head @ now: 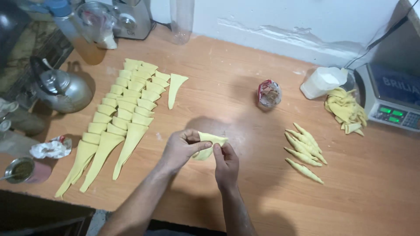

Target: Rolling triangular pieces of dough into crescent shapes and arranging them on a baking tray.

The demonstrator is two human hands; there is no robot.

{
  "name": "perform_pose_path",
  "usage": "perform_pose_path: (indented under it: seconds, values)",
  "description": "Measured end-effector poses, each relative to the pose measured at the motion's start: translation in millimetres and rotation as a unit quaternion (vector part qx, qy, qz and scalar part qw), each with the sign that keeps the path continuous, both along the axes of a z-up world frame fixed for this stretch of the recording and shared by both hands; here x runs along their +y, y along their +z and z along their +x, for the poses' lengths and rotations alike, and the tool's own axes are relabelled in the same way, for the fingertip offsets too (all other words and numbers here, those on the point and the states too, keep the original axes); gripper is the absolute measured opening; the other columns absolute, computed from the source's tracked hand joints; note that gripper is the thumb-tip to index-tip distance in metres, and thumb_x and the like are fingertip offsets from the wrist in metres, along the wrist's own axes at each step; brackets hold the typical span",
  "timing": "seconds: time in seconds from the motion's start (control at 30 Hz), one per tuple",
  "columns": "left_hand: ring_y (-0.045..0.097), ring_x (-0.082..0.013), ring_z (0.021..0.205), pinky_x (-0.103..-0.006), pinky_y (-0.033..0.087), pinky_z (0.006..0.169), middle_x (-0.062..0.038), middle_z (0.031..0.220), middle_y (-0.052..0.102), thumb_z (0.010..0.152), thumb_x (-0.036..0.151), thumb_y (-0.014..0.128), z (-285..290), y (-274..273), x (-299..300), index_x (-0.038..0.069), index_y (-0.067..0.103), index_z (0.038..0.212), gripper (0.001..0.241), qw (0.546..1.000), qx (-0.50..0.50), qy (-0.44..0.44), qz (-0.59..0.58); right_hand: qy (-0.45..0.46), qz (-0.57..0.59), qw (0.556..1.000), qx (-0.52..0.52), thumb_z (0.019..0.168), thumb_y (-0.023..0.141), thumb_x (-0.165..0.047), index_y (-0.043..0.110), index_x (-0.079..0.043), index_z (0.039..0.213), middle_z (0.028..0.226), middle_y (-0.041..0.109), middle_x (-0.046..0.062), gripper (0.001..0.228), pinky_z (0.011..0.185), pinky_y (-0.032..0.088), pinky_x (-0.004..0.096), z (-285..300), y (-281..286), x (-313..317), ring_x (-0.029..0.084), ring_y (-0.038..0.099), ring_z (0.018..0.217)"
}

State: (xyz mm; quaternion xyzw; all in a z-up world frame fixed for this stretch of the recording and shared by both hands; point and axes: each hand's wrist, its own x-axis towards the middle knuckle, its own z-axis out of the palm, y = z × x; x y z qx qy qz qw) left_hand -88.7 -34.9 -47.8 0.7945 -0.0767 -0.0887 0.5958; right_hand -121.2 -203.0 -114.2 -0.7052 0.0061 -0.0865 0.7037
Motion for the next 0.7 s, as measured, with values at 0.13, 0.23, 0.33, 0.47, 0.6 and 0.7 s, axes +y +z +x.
perform_pose_path:
  seconds: [0.13, 0.23, 0.33, 0.47, 0.6, 0.7]
  values:
    - [0.064, -0.0105, 0.078, -0.0253, 0.053, 0.069, -0.006, 0.088, 0.073, 0.092, 0.019, 0.073, -38, -3, -36, 0.003, 0.072, 0.098, 0.018, 0.950, 0.113, 0.107, -0.270, -0.016, 0.111, 0.993, -0.045, 0.110, 0.047, -0.018, 0.061, 0.000, 0.115, 0.100, 0.065, 0.003, 0.024, 0.080, 0.051, 0.024, -25, 23, 10, 0.008, 0.059, 0.091]
    - [0.059, -0.0070, 0.074, -0.0222, 0.049, 0.066, 0.000, 0.083, 0.068, 0.100, 0.027, 0.060, -65, 10, -59, 0.006, 0.071, 0.099, 0.024, 0.937, 0.103, 0.149, -0.298, -0.084, 0.049, 0.994, -0.054, 0.111, 0.046, -0.023, 0.060, -0.002, 0.112, 0.095, 0.063, 0.005, 0.025, 0.071, 0.050, 0.024, -41, 32, 18, 0.009, 0.057, 0.083]
    - [0.053, -0.0057, 0.072, -0.0216, 0.047, 0.063, 0.001, 0.078, 0.060, 0.107, 0.030, 0.053, -68, 7, -64, 0.005, 0.064, 0.095, 0.029, 0.948, 0.027, 0.170, -0.266, -0.136, -0.019, 0.987, -0.081, 0.109, 0.049, -0.025, 0.061, -0.002, 0.109, 0.093, 0.064, 0.005, 0.026, 0.070, 0.052, 0.024, -53, 55, 23, 0.009, 0.060, 0.081]
    - [0.046, -0.0055, 0.060, -0.0232, 0.041, 0.050, 0.001, 0.068, 0.050, 0.110, 0.024, 0.056, -99, -3, -53, 0.005, 0.054, 0.086, 0.031, 0.958, -0.127, 0.156, -0.205, -0.179, -0.092, 0.966, -0.160, 0.107, 0.059, -0.023, 0.064, -0.002, 0.102, 0.094, 0.067, 0.005, 0.023, 0.072, 0.055, 0.025, -86, 47, 5, 0.011, 0.064, 0.082]
    - [0.051, -0.0040, 0.053, -0.0226, 0.041, 0.043, 0.003, 0.065, 0.057, 0.104, 0.019, 0.058, -110, -21, -35, 0.009, 0.059, 0.093, 0.015, 0.928, -0.237, 0.175, -0.228, -0.216, -0.096, 0.957, -0.167, 0.106, 0.059, -0.021, 0.063, -0.002, 0.105, 0.095, 0.065, 0.004, 0.019, 0.075, 0.055, 0.025, -117, 40, -5, 0.009, 0.062, 0.083]
    - [0.053, -0.0037, 0.054, -0.0220, 0.044, 0.042, 0.003, 0.067, 0.059, 0.103, 0.017, 0.060, -108, -33, -22, 0.008, 0.060, 0.098, 0.009, 0.919, -0.278, 0.190, -0.204, -0.224, -0.140, 0.952, -0.157, 0.105, 0.061, -0.019, 0.067, -0.002, 0.106, 0.096, 0.071, 0.007, 0.017, 0.077, 0.057, 0.026, -112, 42, -9, 0.010, 0.067, 0.085]
